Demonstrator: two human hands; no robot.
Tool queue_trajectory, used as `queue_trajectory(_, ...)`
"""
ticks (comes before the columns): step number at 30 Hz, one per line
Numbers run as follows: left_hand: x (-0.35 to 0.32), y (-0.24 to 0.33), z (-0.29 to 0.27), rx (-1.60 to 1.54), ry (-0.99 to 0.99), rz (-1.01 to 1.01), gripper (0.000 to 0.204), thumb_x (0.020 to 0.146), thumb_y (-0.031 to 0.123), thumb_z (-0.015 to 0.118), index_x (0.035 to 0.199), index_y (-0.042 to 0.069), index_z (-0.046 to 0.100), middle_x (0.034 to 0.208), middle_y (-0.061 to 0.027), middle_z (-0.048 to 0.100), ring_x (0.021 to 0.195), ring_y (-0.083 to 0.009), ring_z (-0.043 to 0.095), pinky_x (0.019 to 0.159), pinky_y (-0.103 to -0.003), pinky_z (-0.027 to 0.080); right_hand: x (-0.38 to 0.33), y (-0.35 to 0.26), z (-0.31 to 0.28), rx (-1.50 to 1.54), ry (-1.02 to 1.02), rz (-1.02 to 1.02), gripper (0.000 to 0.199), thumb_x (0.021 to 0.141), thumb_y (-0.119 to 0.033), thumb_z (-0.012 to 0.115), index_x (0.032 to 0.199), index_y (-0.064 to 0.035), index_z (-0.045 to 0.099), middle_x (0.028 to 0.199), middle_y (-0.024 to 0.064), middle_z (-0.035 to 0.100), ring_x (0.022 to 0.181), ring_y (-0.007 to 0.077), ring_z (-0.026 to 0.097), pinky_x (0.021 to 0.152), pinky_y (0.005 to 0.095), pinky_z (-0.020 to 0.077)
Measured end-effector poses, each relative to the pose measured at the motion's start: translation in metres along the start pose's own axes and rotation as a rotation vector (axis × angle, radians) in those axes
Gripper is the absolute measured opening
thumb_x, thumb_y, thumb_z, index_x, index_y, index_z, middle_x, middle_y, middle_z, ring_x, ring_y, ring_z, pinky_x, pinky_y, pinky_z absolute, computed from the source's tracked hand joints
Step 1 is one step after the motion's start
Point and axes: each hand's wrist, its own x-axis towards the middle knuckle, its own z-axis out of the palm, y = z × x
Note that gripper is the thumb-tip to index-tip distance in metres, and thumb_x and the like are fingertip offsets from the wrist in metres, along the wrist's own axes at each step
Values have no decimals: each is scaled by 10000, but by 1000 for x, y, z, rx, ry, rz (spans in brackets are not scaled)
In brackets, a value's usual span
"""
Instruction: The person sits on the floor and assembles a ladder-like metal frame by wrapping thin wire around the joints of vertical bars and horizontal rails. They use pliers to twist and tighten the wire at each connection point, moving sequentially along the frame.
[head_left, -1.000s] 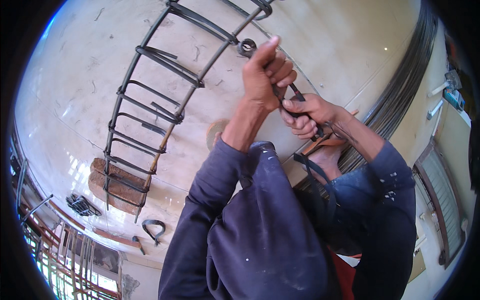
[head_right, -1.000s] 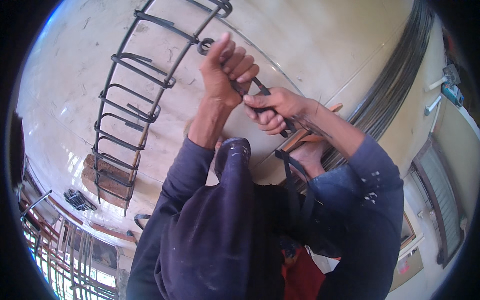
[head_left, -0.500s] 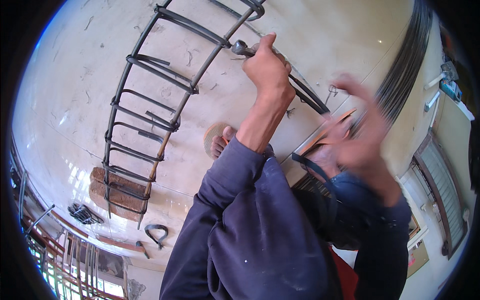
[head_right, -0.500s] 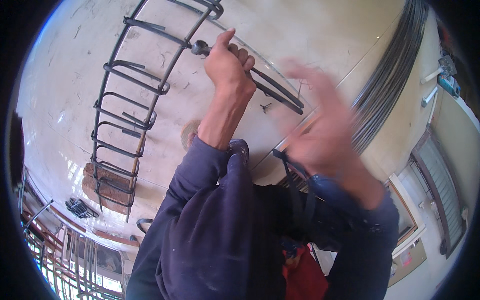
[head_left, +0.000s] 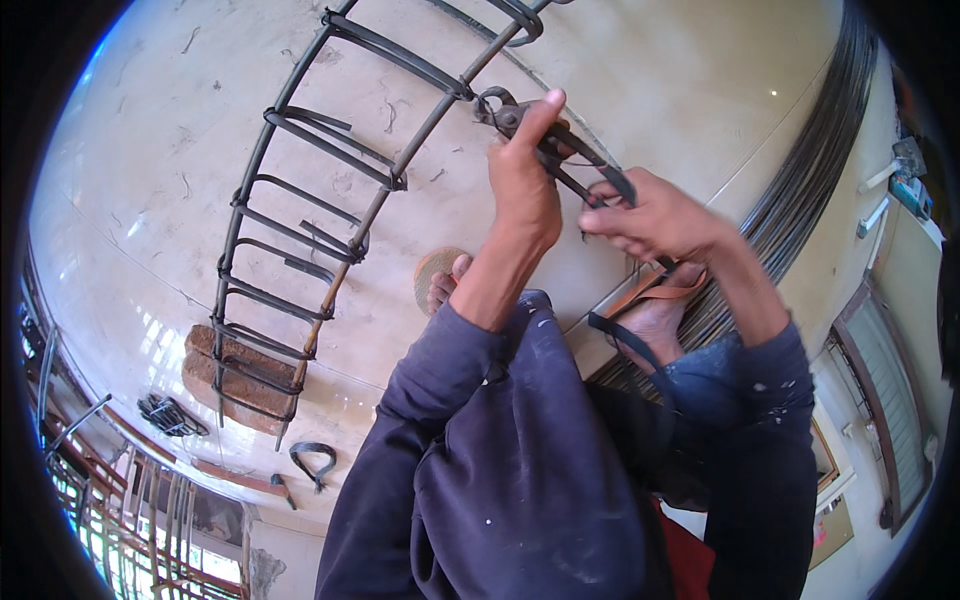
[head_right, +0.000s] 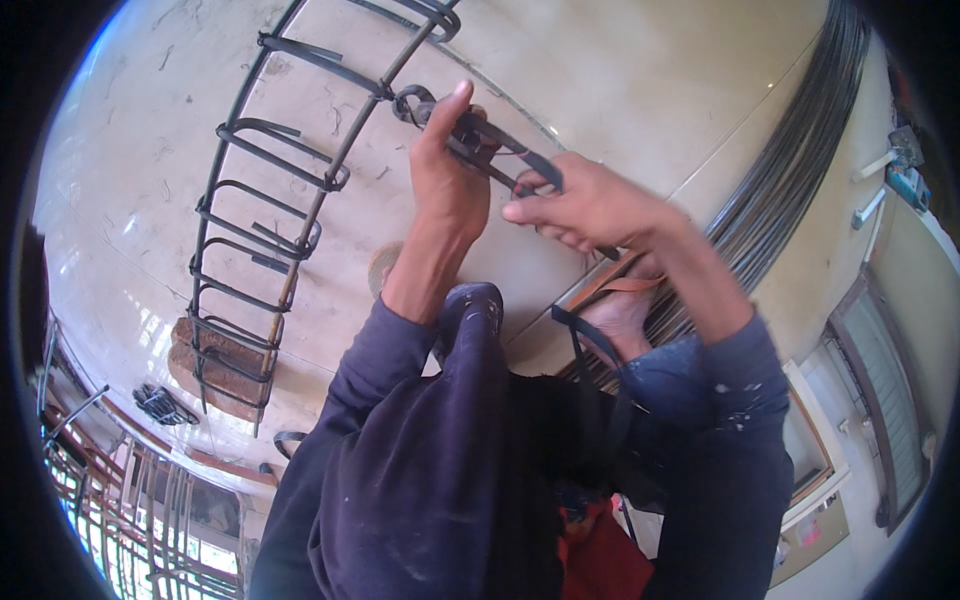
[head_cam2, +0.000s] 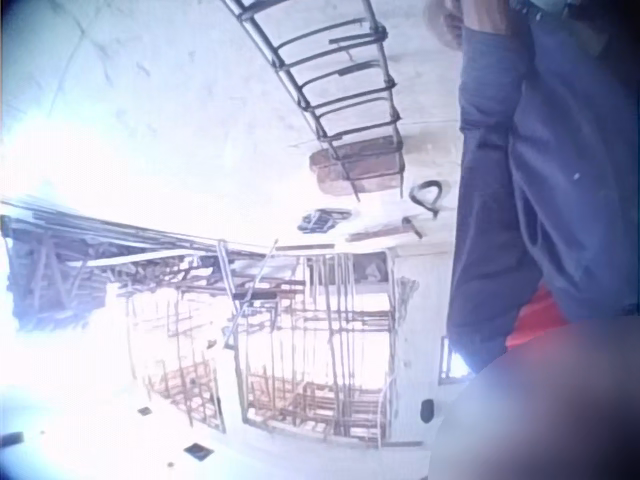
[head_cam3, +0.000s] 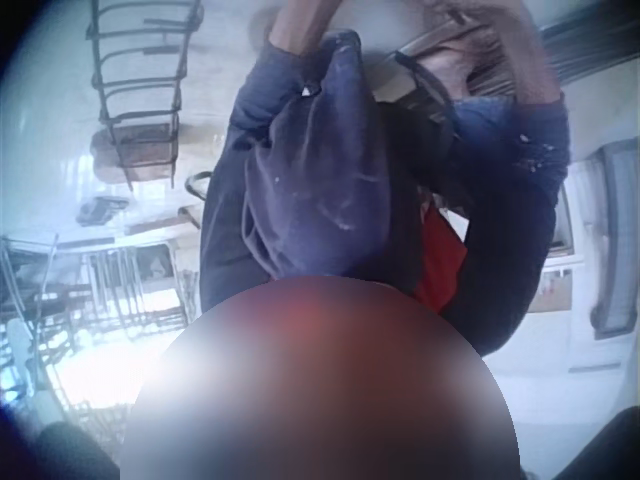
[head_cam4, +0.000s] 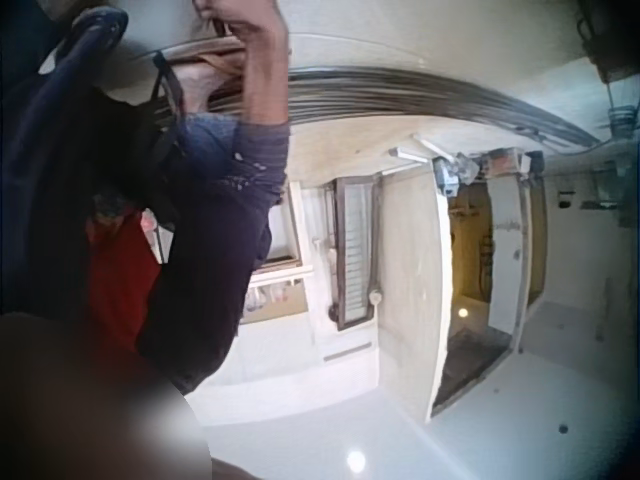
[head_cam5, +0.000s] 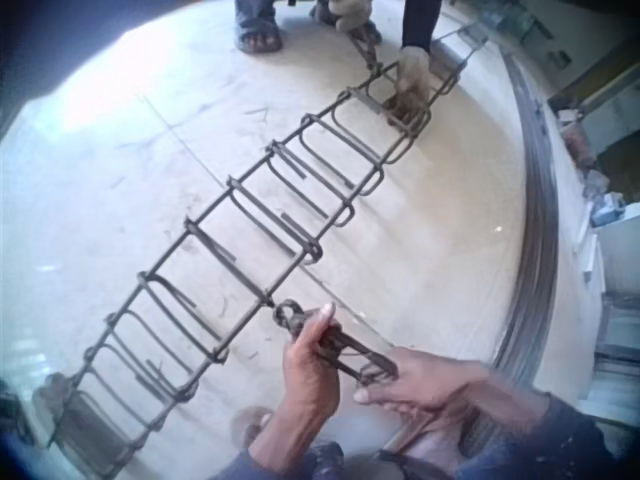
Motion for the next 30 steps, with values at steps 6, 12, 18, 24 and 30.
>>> queue_trajectory(6, 5, 6, 4, -366, -565, -218, 422, 903, 362, 612, 592, 187, 387, 530, 52, 303, 475, -98, 305, 488, -280, 300, 14, 16, -16, 329, -323, 49, 333, 879, -339, 701, 857, -54, 530, 566, -50, 428, 440, 19, 402, 376, 191, 316)
queue_trajectory(12, -1, 3, 33, -244, -41, -120, 371, 880, 204, 598, 631, 178, 324, 533, 57, 178, 457, -97, 167, 438, -278, 186, -10, 22, 32, -822, 940, -602, 400, 818, -180, 708, 1134, 7, 548, 862, 124, 599, 732, 255, 636, 609, 373, 508)
queue_trajectory(18, -5, 5, 37, -157, 116, -66, 231, 890, 199, 595, 752, 137, 420, 547, 44, 187, 458, -95, 190, 450, -275, 212, 3, 39, 44, -1037, 1044, -561, 404, 878, -189, 611, 1224, -1, 522, 873, 142, 567, 764, 359, 595, 666, 444, 499)
queue_trajectory(24, -8, 5, 2, 65, -95, -61, 178, 870, 267, 671, 888, 119, 574, 685, 31, 501, 633, -102, 480, 641, -264, 415, -4, 20, 26, 335, 39, -54, 512, 990, -515, 409, 1062, -29, 554, 577, 9, 446, 412, 110, 413, 378, 255, 363)
queue_trajectory(30, -4, 10, -4, -245, -415, -266, 366, 921, 315, 601, 649, 180, 396, 522, 77, 335, 419, -61, 323, 409, -229, 285, 22, 58, 27, 1116, -643, -31, 645, 983, -615, 261, 1070, -51, 561, 554, -4, 425, 365, 71, 361, 310, 219, 304)
